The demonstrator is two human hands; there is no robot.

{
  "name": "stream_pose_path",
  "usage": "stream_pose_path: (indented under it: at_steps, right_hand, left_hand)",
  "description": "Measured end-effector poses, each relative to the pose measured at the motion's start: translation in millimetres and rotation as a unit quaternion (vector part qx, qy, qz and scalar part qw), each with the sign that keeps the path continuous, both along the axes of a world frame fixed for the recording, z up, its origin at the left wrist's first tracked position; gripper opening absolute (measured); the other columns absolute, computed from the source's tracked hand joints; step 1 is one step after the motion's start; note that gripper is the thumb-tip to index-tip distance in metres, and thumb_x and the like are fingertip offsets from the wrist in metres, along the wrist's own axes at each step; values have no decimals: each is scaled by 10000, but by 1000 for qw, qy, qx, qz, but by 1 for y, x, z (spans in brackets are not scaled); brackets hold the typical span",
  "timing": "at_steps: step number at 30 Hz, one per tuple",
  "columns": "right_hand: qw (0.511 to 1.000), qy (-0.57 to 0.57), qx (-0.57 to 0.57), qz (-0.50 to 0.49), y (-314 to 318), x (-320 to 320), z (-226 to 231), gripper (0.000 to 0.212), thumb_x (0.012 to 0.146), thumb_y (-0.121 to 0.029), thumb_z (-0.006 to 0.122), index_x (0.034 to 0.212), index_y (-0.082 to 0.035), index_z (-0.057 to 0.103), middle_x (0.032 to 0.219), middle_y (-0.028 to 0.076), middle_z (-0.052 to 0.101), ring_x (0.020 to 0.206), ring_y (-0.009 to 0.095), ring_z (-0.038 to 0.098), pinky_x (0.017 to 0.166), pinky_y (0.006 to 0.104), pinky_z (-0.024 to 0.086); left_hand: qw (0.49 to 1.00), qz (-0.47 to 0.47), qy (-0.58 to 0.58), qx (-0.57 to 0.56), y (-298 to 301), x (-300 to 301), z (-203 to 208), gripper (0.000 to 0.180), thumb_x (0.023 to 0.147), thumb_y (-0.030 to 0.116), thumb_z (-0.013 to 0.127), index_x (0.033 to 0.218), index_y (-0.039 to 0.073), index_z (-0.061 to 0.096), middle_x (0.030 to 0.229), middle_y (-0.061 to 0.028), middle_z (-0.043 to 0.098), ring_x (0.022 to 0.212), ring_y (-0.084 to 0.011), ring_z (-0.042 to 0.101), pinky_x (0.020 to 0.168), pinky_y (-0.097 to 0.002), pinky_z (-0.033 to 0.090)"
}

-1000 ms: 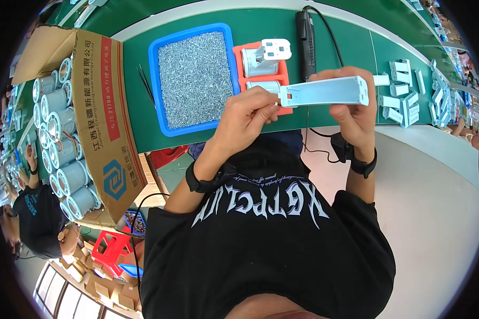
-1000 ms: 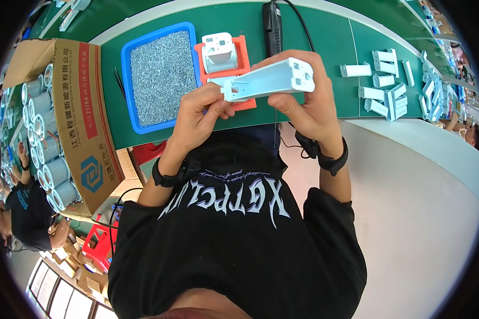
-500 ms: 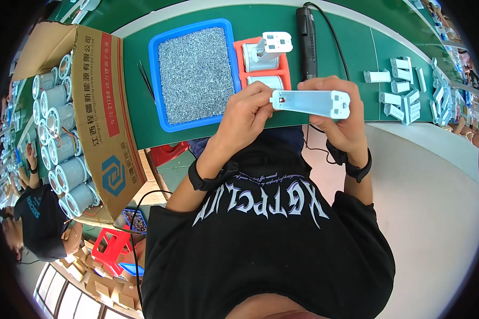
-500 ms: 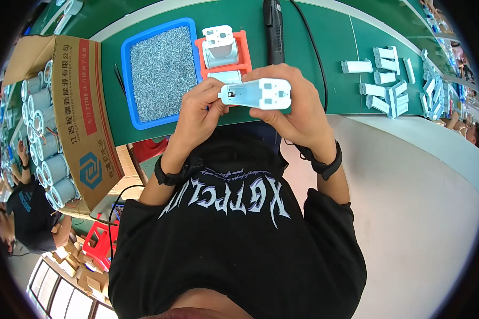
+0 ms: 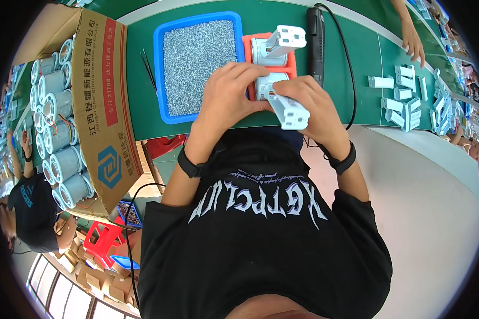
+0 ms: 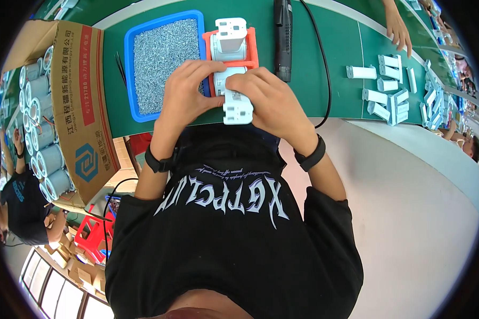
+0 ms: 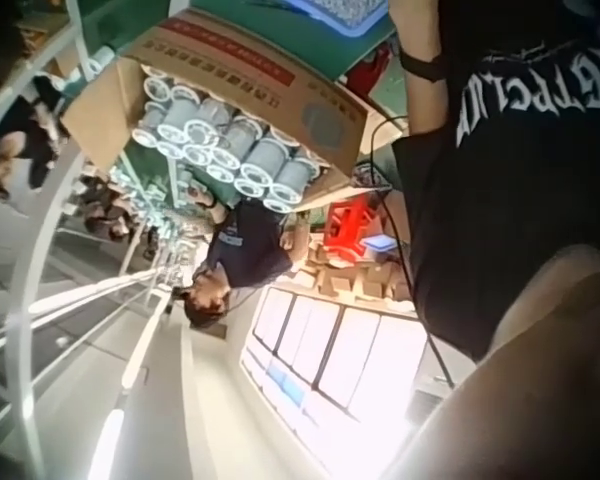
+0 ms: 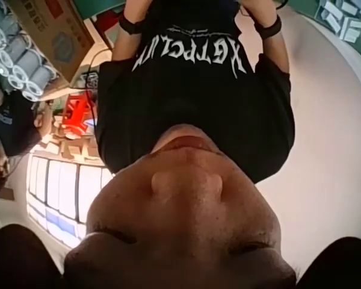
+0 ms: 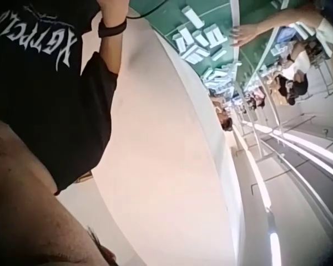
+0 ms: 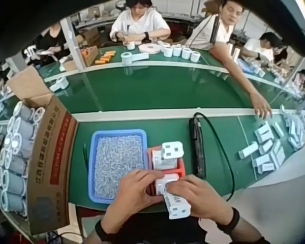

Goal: The person assembles fan components by placing motors into a red mold, fitting plastic housings over them, and driving screws with a power screwdriver. They repeatedly pick up motors and housings from the table, align the parts by hand, and retrieve small screws from a blue tray.

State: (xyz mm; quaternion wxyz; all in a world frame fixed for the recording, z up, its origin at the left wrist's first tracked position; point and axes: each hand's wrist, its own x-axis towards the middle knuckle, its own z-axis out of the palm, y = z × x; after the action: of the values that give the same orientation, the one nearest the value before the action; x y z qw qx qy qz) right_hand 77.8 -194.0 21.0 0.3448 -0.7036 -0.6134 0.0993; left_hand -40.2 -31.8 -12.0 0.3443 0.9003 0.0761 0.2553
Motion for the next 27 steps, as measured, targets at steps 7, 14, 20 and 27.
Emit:
stream_pose_path:
  at_steps: [7,14,20,27]
  right_hand:
    - [998,22,-55,2,7,16,11,380,727,-69,741,1073,-62,584,1026,81,629,878,302,605,752,356,498]
    - [995,41,-88,8,19,19,19,367,746,-82,735,1075,-44,577,999,100,613,843,313,608,716,370,500]
    - [993,7,-120,0,22,17,28,334,752,-76,712,1057,-52,578,958,105,596,805,322,597,682,391,488]
    - [995,-32,-96,-2,17,15,24,326,724,-48,693,1029,-63,578,907,96,578,776,320,588,661,389,481]
  left_hand:
    - [998,-38,48,-18,9,6,-2,472,532,275,848,929,75,689,959,-39,636,789,-231,605,676,-359,514]
    - [1000,-18,18,-13,0,1,-7,496,551,242,836,990,83,668,929,-45,593,833,-241,575,713,-365,500]
    - [998,-21,30,-59,-5,5,-7,501,551,205,834,1004,94,649,955,-43,586,893,-256,550,755,-376,479]
    - [993,-18,22,-113,-7,7,-7,478,518,145,845,948,78,648,926,-62,579,884,-285,536,781,-376,464]
